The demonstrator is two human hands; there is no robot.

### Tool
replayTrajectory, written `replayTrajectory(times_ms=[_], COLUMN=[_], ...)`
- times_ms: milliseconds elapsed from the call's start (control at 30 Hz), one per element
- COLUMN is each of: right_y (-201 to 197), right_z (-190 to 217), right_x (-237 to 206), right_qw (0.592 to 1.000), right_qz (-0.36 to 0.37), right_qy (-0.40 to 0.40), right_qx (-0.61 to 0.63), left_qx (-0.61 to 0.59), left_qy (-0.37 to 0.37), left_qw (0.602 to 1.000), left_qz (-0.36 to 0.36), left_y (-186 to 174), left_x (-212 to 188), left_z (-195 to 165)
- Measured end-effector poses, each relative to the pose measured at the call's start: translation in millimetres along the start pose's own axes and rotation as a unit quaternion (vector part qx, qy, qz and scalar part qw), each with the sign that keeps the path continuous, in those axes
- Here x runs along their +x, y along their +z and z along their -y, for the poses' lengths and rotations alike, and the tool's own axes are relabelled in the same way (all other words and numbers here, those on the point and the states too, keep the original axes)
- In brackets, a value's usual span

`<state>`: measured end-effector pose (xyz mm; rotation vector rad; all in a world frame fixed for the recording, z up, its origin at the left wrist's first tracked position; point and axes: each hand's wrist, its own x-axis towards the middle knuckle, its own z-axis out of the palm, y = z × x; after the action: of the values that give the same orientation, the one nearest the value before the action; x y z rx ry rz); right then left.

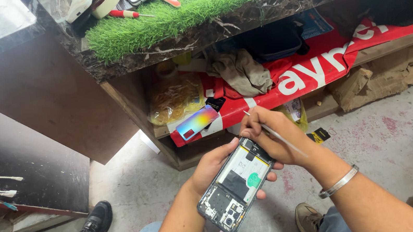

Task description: The person holds an opened smartphone on their lap and uses a metal pry tool to work around the inside of the device, prying along the edges of the battery and internal components while rotating the phone to reach different sides.

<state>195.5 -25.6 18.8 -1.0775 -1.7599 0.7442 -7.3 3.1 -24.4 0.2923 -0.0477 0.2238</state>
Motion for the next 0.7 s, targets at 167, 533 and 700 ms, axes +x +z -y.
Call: replayTrajectory(times_ms=[167, 533, 700], right_y=[3, 4, -11], right_z=[-4, -21, -13], right_x=[-1, 1, 7], right_qw=[0.999, 0.98, 0.969], right_qz=[0.025, -0.179, -0.104], right_qy=[-0.033, 0.072, 0.125], right_qx=[0.002, 0.05, 0.185], left_qx=[0.042, 0.033, 0.022], left_qy=[-0.019, -0.025, -0.004], left_qw=[0.999, 0.998, 0.998], left_qz=[-0.008, -0.054, -0.06], left_y=[-4, -14, -14], left_x=[0, 2, 0], left_z=[1, -2, -5])
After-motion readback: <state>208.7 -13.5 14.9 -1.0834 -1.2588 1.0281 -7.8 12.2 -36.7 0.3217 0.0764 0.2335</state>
